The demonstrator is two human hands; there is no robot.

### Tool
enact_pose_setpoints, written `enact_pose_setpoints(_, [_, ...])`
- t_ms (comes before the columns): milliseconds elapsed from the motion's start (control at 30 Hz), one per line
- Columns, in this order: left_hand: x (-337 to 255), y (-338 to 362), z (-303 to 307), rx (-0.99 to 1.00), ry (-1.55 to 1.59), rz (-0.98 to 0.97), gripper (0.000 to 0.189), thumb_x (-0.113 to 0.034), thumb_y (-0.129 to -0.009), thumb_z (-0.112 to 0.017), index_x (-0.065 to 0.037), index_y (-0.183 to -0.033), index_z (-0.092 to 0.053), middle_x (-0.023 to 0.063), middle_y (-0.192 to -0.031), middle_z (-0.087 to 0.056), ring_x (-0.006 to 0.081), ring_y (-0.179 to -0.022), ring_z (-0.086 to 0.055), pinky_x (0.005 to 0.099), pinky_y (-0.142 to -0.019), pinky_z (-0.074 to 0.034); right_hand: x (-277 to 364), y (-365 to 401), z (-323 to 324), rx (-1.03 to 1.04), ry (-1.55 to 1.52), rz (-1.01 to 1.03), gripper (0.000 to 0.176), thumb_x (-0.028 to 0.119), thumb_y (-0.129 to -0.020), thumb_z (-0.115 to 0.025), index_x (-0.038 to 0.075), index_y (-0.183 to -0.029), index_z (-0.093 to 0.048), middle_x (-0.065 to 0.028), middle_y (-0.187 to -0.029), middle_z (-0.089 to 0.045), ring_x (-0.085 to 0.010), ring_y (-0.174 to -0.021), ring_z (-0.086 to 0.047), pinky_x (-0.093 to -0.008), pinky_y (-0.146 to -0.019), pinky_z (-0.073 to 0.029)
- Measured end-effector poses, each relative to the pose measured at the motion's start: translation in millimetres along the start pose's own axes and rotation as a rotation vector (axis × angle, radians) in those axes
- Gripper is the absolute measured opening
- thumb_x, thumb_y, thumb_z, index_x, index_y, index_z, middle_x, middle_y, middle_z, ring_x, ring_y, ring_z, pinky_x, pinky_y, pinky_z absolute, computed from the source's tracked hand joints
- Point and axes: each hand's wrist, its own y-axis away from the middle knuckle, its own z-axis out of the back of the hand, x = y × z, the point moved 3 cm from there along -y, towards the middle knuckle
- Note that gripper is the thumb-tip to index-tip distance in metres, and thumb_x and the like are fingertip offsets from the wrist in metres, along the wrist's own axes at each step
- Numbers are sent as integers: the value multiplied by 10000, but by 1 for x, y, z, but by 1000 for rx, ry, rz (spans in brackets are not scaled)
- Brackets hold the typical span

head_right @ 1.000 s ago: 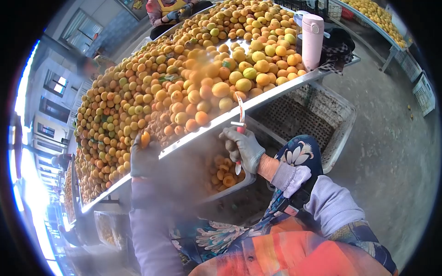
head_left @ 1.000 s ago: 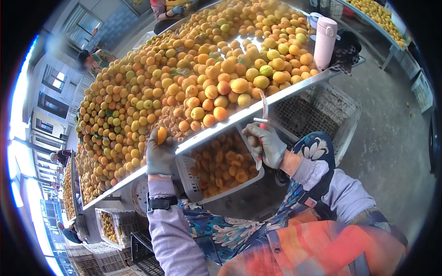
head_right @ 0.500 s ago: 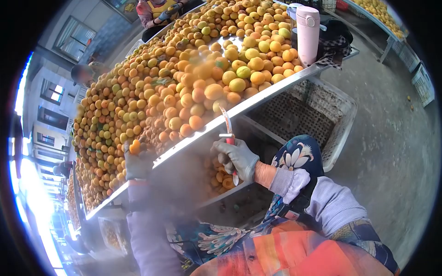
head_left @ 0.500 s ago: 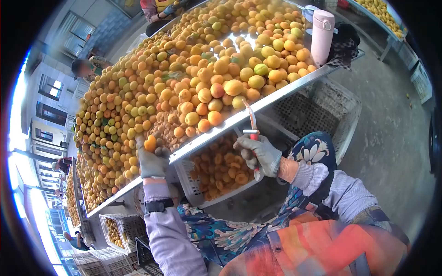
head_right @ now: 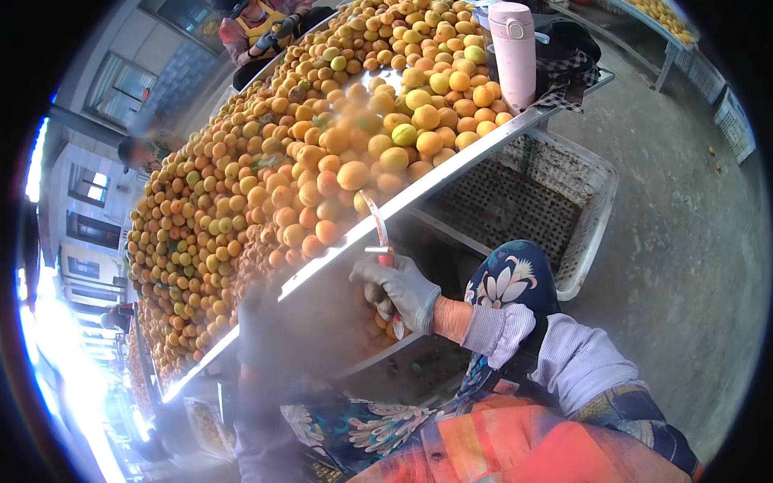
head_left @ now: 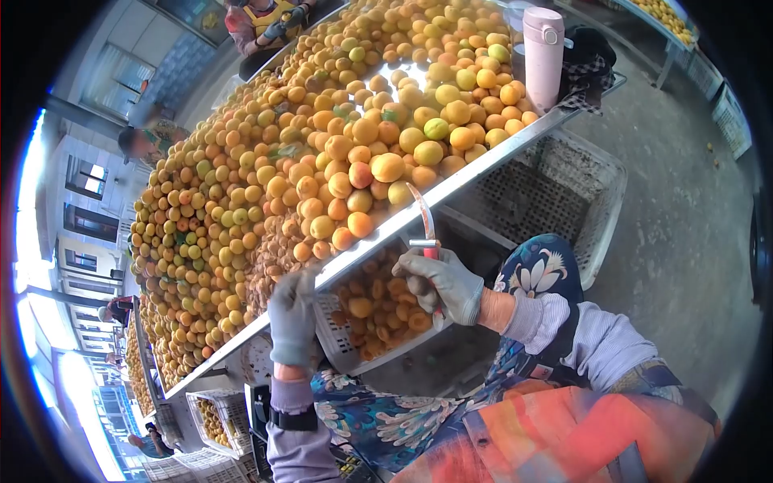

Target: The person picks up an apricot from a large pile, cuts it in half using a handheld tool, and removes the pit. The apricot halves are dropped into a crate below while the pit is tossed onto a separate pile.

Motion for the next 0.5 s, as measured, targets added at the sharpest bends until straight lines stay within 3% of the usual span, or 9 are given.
enact_pose_setpoints(67, [-12,-37,4,-129,249,94,277,-187,-917,-573,-5,-1119,-625,115,-1016,-650,159,-922,-604,280,-827,-469,1,1,-1,4,-14,-3,124,223,-872,-623,110,-843,-583,29,-595,-469,-32,-422,-364,-189,-378,-265])
enact_pose_setpoints(167, [-37,-97,-10,-168,408,101,350,-205,-911,-576,-28,-1213,-569,144,-1122,-622,198,-982,-617,316,-857,-472,5,2,-1,19,-19,-10,134,225,-885,-609,105,-826,-590,30,-588,-470,-30,-419,-367,-186,-375,-266])
enact_pose_setpoints(233, [-34,-136,-25,-213,133,-62,473,-272,-883,-604,-90,-1304,-490,189,-1193,-584,294,-1020,-620,372,-887,-468,5,2,2,21,-3,-18,134,220,-885,-609,109,-812,-592,31,-586,-476,-31,-421,-381,-190,-373,-272])
enact_pose_setpoints(267, [-33,-152,-31,-211,134,-73,473,-272,-883,-604,-90,-1304,-490,189,-1193,-584,294,-1020,-620,372,-887,-468,7,3,2,19,-6,-7,134,220,-885,-609,109,-812,-592,31,-586,-476,-31,-421,-381,-190,-373,-272])
enact_pose_setpoints(367, [-25,-197,-50,-211,-165,20,590,-361,-834,-629,-175,-1354,-424,234,-1148,-591,398,-1023,-591,428,-862,-474,10,3,3,11,10,6,158,224,-894,-596,72,-857,-623,25,-594,-483,-36,-413,-396,-193,-355,-270])
enact_pose_setpoints(400, [-21,-207,-56,-208,-165,8,590,-361,-834,-629,-175,-1354,-424,234,-1148,-591,398,-1023,-591,428,-862,-474,11,3,3,8,5,17,158,224,-894,-596,72,-857,-623,25,-594,-483,-36,-413,-396,-193,-355,-270])
enact_pose_setpoints(467, [-27,-217,-64,-36,-256,271,575,-336,-832,-632,-170,-1347,-439,227,-1108,-613,383,-1010,-601,419,-856,-477,10,4,3,21,-15,-26,169,235,-890,-595,70,-867,-620,16,-600,-500,-42,-409,-406,-192,-353,-282])
enact_pose_setpoints(500, [-31,-217,-65,-26,-232,292,572,-295,-822,-648,-165,-1343,-452,217,-1088,-626,360,-1004,-611,401,-869,-473,9,3,3,45,-24,-47,174,244,-887,-600,72,-880,-620,4,-618,-523,-47,-409,-416,-193,-351,-289])
